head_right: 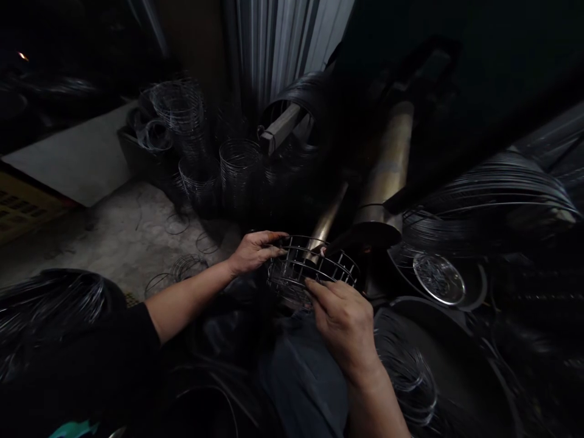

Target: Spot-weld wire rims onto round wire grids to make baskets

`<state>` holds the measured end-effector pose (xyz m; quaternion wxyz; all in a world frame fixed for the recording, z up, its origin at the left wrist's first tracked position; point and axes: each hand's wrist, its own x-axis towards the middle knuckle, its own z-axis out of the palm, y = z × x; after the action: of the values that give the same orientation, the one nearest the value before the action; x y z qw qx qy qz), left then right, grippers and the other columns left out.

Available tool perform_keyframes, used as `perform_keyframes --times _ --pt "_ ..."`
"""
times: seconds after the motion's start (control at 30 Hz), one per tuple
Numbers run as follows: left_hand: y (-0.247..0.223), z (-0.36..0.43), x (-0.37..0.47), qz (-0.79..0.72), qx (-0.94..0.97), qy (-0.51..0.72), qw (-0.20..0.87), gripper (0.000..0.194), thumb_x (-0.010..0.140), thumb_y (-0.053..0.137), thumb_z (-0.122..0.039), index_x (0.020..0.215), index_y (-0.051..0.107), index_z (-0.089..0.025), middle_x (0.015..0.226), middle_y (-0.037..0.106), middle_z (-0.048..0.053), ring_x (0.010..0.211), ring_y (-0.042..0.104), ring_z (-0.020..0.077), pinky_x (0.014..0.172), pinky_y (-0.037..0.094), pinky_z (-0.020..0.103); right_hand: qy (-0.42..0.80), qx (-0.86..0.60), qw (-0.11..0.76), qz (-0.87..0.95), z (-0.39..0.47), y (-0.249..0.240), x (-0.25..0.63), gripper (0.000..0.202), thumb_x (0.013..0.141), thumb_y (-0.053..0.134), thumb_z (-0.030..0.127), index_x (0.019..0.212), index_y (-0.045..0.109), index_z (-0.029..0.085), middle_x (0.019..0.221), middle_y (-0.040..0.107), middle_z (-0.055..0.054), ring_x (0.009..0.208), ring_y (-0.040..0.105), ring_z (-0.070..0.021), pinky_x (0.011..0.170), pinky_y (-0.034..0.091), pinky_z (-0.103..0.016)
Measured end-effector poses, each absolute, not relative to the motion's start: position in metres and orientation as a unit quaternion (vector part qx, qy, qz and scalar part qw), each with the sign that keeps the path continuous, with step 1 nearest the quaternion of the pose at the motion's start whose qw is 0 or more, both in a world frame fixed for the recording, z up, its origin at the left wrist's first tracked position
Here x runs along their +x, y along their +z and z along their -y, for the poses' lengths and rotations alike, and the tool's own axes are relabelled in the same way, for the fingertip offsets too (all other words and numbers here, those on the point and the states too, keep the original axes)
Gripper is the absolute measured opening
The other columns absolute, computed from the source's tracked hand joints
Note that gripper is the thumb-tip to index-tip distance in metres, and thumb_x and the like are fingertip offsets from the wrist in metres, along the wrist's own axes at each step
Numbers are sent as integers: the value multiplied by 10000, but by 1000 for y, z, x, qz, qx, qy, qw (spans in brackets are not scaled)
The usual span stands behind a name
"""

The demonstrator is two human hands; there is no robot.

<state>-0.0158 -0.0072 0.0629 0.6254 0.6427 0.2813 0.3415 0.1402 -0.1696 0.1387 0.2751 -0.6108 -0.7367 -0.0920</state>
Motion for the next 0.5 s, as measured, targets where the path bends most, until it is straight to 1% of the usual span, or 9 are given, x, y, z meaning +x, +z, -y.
perform_keyframes --times 0.17,0.27,0.37,0.5 --pt "66 4 -15 -291 640 336 627 447 677 756 -310 1087 685 -147 1039 697 83 959 643 198 890 492 314 -77 -611 280 736 165 138 147 179 865 553 158 949 711 169 788 696 -35 690 634 -144 636 503 -255" --pt "68 3 -15 -299 648 335 616 447 676 756 -304 1085 685 -136 1024 695 88 953 639 200 882 495 321 -67 -608 300 732 165 136 148 176 859 557 142 942 710 169 813 702 -41 719 643 -146 651 509 -252" --pt "67 2 -13 -292 634 333 634 457 680 748 -311 1092 679 -125 1051 690 98 947 644 203 874 501 329 -52 -612 302 729 164 136 147 183 862 556 147 957 707 183 801 701 -28 703 640 -139 643 509 -249" --pt "64 -7 -5 -291 636 326 636 455 694 734 -309 1108 673 -130 1070 693 102 988 637 219 918 486 352 -81 -623 299 719 156 137 150 162 866 571 198 932 718 181 806 706 -33 707 644 -149 670 516 -268"
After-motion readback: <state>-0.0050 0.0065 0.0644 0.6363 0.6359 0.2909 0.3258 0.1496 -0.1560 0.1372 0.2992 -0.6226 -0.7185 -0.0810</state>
